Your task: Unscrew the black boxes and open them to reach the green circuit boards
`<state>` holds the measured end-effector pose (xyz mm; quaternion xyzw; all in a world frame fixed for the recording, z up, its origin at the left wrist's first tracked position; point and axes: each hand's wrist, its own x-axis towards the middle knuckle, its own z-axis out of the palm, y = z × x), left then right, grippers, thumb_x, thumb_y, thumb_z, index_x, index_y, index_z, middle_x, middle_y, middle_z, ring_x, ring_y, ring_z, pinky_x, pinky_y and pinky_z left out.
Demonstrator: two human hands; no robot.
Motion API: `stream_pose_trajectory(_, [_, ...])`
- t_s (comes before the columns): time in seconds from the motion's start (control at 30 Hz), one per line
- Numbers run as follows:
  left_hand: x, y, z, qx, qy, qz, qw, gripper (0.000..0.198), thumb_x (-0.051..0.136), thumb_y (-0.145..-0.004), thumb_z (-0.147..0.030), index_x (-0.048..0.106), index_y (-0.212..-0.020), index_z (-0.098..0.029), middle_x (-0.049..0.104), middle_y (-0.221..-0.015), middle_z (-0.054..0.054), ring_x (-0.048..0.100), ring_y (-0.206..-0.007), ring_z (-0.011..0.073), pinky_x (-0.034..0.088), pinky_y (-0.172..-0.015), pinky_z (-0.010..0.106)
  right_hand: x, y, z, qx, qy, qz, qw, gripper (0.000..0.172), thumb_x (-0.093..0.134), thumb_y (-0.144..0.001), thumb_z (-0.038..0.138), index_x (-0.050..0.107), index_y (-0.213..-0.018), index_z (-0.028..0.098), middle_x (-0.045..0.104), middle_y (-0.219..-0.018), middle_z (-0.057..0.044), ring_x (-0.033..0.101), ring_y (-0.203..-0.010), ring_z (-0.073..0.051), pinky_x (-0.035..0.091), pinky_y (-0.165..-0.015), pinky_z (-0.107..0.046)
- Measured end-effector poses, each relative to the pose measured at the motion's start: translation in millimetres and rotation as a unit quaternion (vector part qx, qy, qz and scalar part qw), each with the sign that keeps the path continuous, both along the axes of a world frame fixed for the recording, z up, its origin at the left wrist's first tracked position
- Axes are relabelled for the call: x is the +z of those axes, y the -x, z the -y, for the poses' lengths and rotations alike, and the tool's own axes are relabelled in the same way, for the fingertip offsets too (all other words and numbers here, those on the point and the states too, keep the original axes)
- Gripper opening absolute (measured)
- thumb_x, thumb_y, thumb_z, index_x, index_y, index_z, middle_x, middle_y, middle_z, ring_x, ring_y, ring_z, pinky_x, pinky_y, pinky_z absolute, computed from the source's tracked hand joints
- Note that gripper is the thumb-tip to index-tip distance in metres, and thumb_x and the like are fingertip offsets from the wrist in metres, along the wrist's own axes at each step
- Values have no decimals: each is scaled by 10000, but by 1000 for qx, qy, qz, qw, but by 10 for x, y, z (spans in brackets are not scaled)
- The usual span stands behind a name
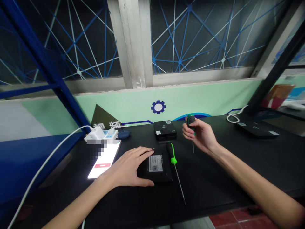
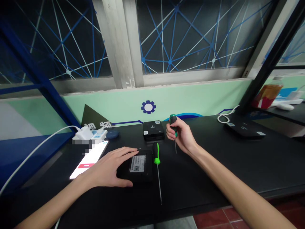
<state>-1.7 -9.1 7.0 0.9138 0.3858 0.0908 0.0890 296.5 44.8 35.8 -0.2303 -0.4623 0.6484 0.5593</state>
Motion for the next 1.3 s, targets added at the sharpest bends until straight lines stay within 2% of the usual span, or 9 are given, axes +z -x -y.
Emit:
stream_pose_trajectory(0.1, [-7, 8, 2, 6, 4, -4, 1000, 937, 606, -746, -776, 326, -1513, -316, 415, -1519, 55, 442, -1329, 350, 386, -1065, 499, 10, -22, 11, -12, 6, -17, 1000, 117, 499, -764, 150, 573, -848, 185, 341, -541, 53, 183, -422, -78, 161, -427, -250])
stream_pose_trajectory(0.17, [-13, 13, 2, 11, 7, -6, 1000, 935, 606, -748, -774, 318, -1515, -323, 403, -1527, 55, 440, -1332, 352, 386, -1063, 502, 24, -28, 22, -16, 8, -22, 1000, 101, 498, -783, 176, 585, -833, 176, 344, -554, 46, 192, -426, -79, 172, -433, -253])
stream_pose_trajectory(0.37, [-21, 10, -3, 10, 11, -1, 1000, 932, 616, -742, -770, 329, -1510, -327, 403, -1529, 53, 432, -1338, 356, 374, -1071, 509, 56, 46, 40, -24, -11, -36, 999, 335, 472, -936, 454, 563, -752, 190, 350, -581, 34, 258, -472, -96, 256, -464, -249])
stream_pose_trajectory(0.53, [-23, 5, -1, 10, 5, 2, 1000, 913, 641, -739, -745, 349, -1496, -327, 417, -1513, 61, 439, -1331, 352, 343, -1094, 531, 74, 163, 12, -35, -41, -59, 997, 242, 506, -904, 376, 503, -730, 208, 338, -591, 44, 229, -477, -97, 217, -437, -231])
stream_pose_trajectory(0.7, [-51, 1, 12, 20, 4, -2, 1000, 907, 648, -749, -719, 330, -1502, -327, 392, -1524, 65, 402, -1356, 365, 288, -1122, 578, 142, 254, -94, -4, -30, -69, 997, 185, 466, -852, 293, 466, -689, 206, 298, -533, 56, 194, -454, -94, 195, -414, -222])
stream_pose_trajectory(0.87, [-102, -59, 30, 37, 14, 15, 999, 876, 618, -785, -712, 312, -1507, -322, 375, -1526, 69, 379, -1367, 355, 298, -1126, 564, 163, 448, -229, 6, -13, -68, 998, 223, 493, -815, 282, 412, -623, 201, 373, -553, 33, 297, -466, -93, 196, -398, -219])
stream_pose_trajectory(1.03, [-153, -102, 34, 45, 29, 36, 998, 832, 590, -823, -695, 307, -1508, -317, 358, -1530, 79, 367, -1369, 345, 304, -1125, 560, 93, 687, -367, -24, -19, -52, 998, 192, 527, -833, 287, 448, -676, 209, 384, -495, 55, 285, -422, -90, 207, -386, -217])
stream_pose_trajectory(1.17, [-189, -95, 21, 50, 25, 39, 998, 837, 589, -830, -689, 279, -1519, -328, 345, -1538, 81, 341, -1384, 345, 254, -1141, 585, 44, 800, -484, -26, -7, -54, 998, 243, 555, -832, 303, 442, -643, 200, 356, -504, 65, 291, -424, -76, 221, -386, -200])
stream_pose_trajectory(1.3, [-203, -90, 5, 48, 25, 45, 998, 818, 597, -841, -663, 281, -1518, -330, 341, -1537, 87, 348, -1376, 345, 275, -1130, 578, 21, 844, -535, -49, -8, -35, 998, 293, 588, -836, 319, 422, -626, 202, 387, -522, 55, 338, -440, -80, 231, -377, -190])
